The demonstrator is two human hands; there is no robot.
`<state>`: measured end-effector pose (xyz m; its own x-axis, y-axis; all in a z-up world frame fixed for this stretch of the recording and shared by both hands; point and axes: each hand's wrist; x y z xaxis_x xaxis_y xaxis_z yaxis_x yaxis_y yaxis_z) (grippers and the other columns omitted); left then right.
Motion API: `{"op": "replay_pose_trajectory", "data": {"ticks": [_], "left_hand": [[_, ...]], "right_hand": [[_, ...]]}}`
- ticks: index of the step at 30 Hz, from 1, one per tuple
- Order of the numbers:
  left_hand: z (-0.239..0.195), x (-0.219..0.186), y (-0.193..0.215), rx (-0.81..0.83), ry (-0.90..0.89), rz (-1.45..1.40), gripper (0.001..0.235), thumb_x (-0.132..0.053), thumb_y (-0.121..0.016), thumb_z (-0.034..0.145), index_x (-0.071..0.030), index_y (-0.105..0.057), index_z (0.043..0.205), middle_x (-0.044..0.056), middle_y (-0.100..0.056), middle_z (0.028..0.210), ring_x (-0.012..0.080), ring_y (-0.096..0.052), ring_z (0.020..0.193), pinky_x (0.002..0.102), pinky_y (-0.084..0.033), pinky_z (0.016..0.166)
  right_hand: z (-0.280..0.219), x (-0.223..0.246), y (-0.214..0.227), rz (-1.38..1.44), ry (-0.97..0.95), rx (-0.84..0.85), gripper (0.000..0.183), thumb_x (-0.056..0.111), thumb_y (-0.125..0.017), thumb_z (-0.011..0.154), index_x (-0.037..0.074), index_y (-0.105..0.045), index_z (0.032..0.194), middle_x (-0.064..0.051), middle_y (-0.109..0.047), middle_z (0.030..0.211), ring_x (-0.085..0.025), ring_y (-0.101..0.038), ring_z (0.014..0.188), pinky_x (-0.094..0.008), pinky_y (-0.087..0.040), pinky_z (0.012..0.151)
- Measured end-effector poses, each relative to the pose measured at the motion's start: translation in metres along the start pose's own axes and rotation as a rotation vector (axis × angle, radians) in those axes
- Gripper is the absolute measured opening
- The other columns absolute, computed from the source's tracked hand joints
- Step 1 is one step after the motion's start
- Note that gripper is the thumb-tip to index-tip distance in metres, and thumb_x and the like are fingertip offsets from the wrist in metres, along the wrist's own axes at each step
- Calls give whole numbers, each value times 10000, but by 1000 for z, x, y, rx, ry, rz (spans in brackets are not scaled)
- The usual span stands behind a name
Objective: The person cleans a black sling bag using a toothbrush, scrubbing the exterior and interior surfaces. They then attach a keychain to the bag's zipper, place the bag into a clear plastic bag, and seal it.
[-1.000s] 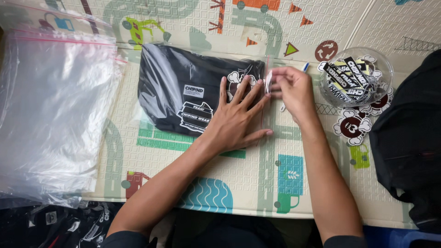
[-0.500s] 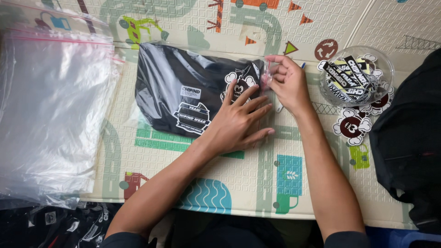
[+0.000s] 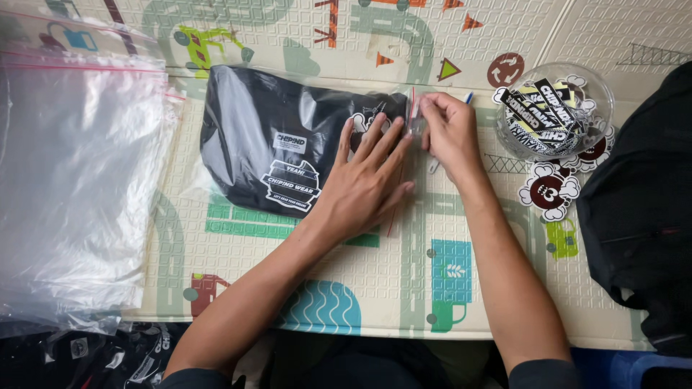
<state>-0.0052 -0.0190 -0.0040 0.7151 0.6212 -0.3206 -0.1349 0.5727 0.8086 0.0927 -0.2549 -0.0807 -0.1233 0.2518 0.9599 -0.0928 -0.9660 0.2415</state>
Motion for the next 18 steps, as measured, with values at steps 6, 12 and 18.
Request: {"op": "replay_pose_trajectory", "data": {"ticks": [6,12,18], "left_hand": [[-9,1,-19,70,-25,17,612,-517,-609,1151,-43,-698,1527,232,-567,1721,451,-393,1688,792,-136,1350],[-10,-1,-23,28,-98,-59,508,-504,-622,1153,-70,-767,1374,190,-735,1495,439,-503,1620,781,-201,1325],[-8,0,-21,42,-134,-123,437,-468,-639,1145,-104,-798,1328,176,-790,1388,452,-613,1524,786,-290,1278]], "right_hand": [[-11,28,-6,-4,-12,37,291,259,-779,1176,-8,-767,1288,-149,-819,1050,-91,-611,471,-236,-487,428],[-6,12,-4,86,-28,11,212,178,-695,1208,-17,-779,1212,-57,-738,857,-42,-551,460,-202,-430,437],[2,1,-4,96,-46,-2,173,168,-767,1162,-2,-797,1148,12,-674,772,15,-527,469,-179,-383,436]]}}
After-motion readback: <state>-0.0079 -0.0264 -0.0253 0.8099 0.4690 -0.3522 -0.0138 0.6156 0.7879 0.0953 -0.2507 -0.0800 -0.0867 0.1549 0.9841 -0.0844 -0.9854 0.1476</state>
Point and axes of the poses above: each hand's wrist, its own z-axis towards the middle knuckle, its own y-axis out of the back of the hand, x = y × z
